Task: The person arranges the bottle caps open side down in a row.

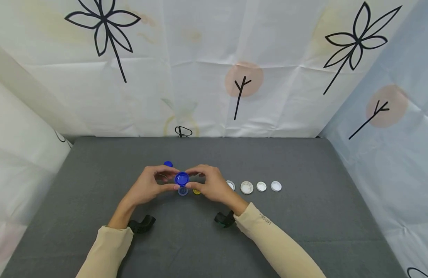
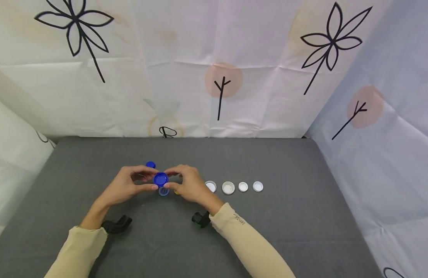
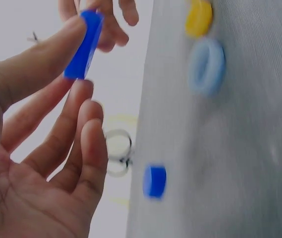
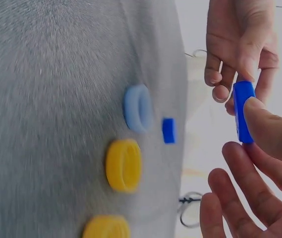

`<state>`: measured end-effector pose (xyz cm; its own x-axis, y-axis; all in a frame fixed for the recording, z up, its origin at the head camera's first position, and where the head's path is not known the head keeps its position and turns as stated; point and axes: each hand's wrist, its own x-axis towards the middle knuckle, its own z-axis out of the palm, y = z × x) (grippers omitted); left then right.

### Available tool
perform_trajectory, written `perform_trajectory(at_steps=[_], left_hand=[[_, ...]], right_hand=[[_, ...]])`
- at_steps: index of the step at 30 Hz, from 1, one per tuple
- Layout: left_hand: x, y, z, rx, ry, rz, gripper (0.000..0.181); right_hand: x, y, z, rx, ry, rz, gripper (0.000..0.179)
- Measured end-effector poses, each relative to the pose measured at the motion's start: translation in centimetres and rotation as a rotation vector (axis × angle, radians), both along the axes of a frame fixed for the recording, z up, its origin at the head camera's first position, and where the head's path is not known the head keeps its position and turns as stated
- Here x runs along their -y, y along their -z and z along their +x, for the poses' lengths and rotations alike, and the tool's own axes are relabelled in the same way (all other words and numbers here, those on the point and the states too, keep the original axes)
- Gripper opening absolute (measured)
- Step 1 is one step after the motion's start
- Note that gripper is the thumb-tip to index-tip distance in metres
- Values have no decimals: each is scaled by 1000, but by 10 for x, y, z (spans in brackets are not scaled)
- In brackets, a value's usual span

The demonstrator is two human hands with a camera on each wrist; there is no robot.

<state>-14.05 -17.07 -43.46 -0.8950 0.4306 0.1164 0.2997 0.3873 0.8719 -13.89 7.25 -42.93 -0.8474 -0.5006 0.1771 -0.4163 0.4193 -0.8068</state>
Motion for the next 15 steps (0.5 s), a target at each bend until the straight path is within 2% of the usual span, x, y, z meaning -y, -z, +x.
perform_trajectory(at_steps=[8, 15], left_hand=[[-39, -12, -1, -12, 2, 53, 34], [-65, -18, -1, -3, -2, 75, 35]], right_hand=[[-35, -6, 2, 3, 23, -106, 34], [-58, -9, 6, -4, 47, -138, 34]])
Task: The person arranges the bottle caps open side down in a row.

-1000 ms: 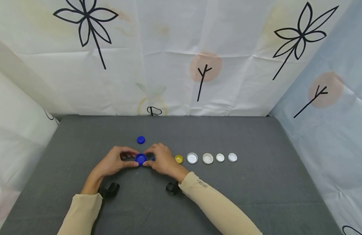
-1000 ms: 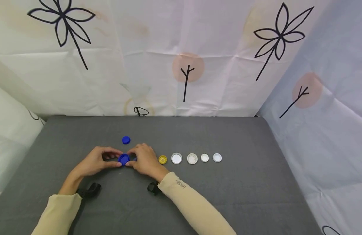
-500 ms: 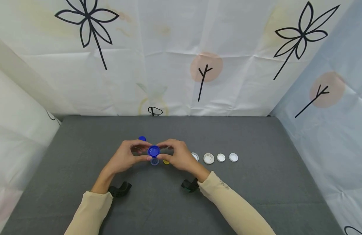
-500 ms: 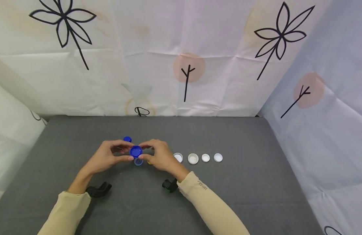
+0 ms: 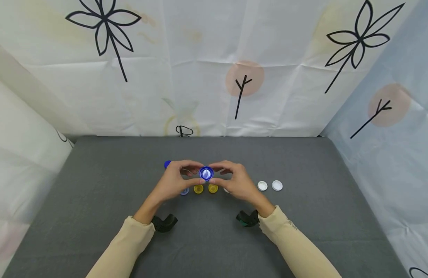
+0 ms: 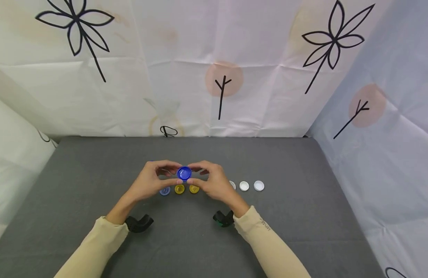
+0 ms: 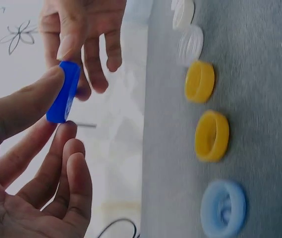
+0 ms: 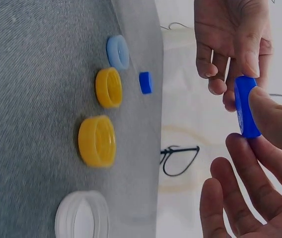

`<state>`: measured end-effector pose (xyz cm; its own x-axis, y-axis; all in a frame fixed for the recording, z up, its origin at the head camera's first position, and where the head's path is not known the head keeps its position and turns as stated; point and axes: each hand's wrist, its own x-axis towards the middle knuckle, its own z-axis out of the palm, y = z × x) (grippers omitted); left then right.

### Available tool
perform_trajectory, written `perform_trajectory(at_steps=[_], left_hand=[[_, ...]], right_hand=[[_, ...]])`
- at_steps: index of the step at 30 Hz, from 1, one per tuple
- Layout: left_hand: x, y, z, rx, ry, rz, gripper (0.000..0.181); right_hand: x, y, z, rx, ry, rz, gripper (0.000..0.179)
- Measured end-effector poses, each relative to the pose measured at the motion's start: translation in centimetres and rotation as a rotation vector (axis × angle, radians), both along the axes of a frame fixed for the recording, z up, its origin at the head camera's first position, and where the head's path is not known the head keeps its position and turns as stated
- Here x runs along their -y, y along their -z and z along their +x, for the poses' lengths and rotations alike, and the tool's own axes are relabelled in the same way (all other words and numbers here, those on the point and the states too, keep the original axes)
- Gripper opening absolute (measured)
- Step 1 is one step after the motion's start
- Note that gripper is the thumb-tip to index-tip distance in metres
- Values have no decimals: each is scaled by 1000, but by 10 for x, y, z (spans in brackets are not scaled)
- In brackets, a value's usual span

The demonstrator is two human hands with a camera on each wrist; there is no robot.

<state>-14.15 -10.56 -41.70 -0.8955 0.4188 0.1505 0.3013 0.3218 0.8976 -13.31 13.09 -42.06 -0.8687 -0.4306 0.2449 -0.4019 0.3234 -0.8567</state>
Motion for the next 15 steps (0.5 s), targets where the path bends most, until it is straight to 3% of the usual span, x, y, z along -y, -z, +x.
perform_trajectory(at_steps=[10, 15], left_hand=[[-20, -1, 0, -24, 27, 67, 35], [-24, 1, -2, 31, 56, 117, 35]], right_hand=[[-19, -3, 3, 3, 24, -18, 36], [-23, -4, 5, 7, 36, -21, 35]])
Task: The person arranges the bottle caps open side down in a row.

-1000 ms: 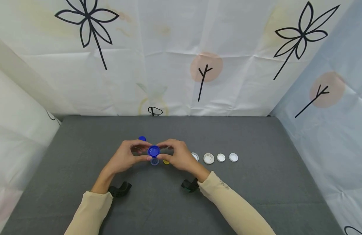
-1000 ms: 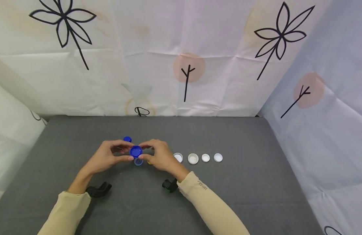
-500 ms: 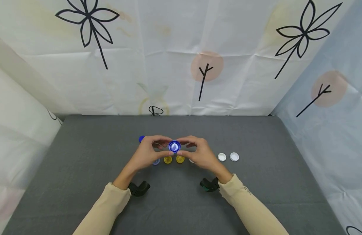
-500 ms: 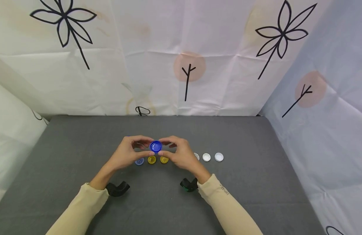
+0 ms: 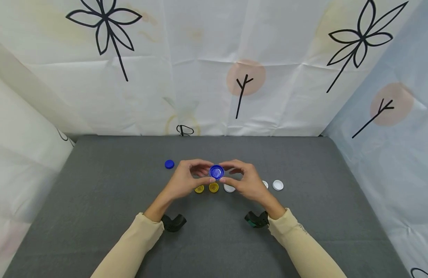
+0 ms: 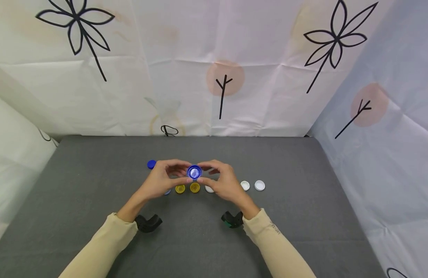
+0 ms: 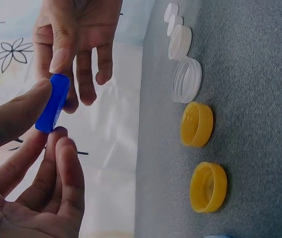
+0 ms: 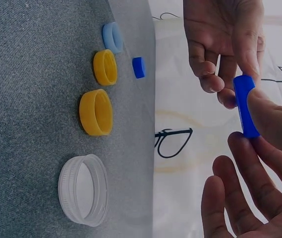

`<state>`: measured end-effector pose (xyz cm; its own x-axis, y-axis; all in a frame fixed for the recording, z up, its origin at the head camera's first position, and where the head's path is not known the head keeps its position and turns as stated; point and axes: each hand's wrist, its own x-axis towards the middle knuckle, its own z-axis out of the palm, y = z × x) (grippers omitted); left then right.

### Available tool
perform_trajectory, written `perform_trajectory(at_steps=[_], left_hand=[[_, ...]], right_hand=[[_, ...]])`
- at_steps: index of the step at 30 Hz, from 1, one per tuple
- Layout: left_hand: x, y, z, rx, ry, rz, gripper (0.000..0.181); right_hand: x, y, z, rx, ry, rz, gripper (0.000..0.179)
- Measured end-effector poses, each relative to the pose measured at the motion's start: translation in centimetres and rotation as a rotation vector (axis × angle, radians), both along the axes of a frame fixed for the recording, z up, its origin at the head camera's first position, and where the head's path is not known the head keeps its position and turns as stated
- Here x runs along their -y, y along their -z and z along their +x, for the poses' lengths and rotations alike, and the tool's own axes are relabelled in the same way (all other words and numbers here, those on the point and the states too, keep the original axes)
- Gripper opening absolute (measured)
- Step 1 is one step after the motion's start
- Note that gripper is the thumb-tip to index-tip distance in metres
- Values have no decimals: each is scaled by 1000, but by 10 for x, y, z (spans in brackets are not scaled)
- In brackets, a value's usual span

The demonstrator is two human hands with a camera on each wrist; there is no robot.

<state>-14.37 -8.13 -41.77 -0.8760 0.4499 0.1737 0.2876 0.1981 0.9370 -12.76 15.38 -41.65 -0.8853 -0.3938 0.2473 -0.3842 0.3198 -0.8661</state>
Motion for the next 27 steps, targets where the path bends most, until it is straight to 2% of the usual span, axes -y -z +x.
perform_trajectory(at_steps=[4, 7, 9, 15, 20, 27], left_hand=[[-1, 1, -1, 87, 31, 57, 32], [-2, 1, -2, 155, 25, 83, 29], [-2, 1, -1, 174, 14, 88, 27], [-4, -1, 0, 168, -2, 113, 24], [-5, -3, 1, 151, 2, 162, 21], [-5, -1, 1, 155, -10, 166, 18]], right_hand=[[-1, -1, 1, 2, 0, -3, 35], [-2, -2, 1, 8, -7, -1, 35], [-3, -3, 0, 21, -11, -7, 33], [-5, -5, -2, 68, -16, -35, 28], [-5, -4, -3, 104, 13, -46, 22], [-3, -3, -2, 76, 22, -80, 19]])
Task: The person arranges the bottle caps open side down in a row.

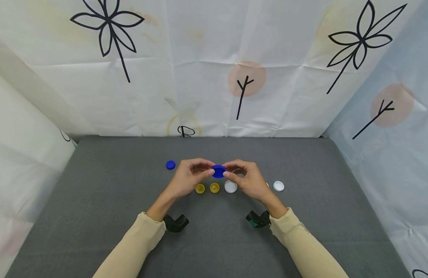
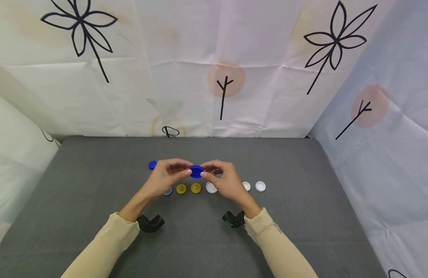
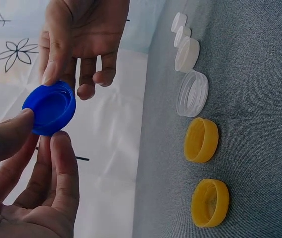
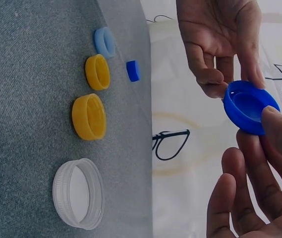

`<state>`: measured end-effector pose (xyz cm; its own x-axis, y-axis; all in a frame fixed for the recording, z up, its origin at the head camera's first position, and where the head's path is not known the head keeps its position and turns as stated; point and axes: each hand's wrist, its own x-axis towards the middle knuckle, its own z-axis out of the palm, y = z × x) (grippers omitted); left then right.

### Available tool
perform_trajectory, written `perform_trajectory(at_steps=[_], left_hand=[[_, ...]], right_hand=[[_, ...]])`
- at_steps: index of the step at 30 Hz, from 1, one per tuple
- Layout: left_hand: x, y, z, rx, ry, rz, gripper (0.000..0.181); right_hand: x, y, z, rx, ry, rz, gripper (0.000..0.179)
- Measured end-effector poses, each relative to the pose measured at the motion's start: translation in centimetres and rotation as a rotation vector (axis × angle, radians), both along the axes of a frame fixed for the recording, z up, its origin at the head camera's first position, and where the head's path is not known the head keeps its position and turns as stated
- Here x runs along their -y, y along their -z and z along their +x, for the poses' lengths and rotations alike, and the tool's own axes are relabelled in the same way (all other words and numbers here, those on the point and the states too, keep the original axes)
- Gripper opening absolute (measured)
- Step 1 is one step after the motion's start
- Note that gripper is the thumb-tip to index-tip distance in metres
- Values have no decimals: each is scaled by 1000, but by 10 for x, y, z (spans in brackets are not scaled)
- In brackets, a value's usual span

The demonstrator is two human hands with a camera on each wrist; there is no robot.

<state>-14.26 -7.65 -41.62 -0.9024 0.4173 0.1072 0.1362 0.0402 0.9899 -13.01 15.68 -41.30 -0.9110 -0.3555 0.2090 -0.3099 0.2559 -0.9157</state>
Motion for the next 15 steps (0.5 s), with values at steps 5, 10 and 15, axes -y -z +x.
perform_trajectory(at_steps=[5, 10, 15], left_hand=[[1, 0, 0, -7, 15, 18, 18], [3, 0, -1, 27, 29, 8, 19], [4, -1, -1, 98, 52, -26, 26]], right_hand=[[0, 0, 0, -36, -8, -10, 18], [1, 2, -1, -115, -18, -48, 18], [3, 2, -2, -178, -20, -71, 21]])
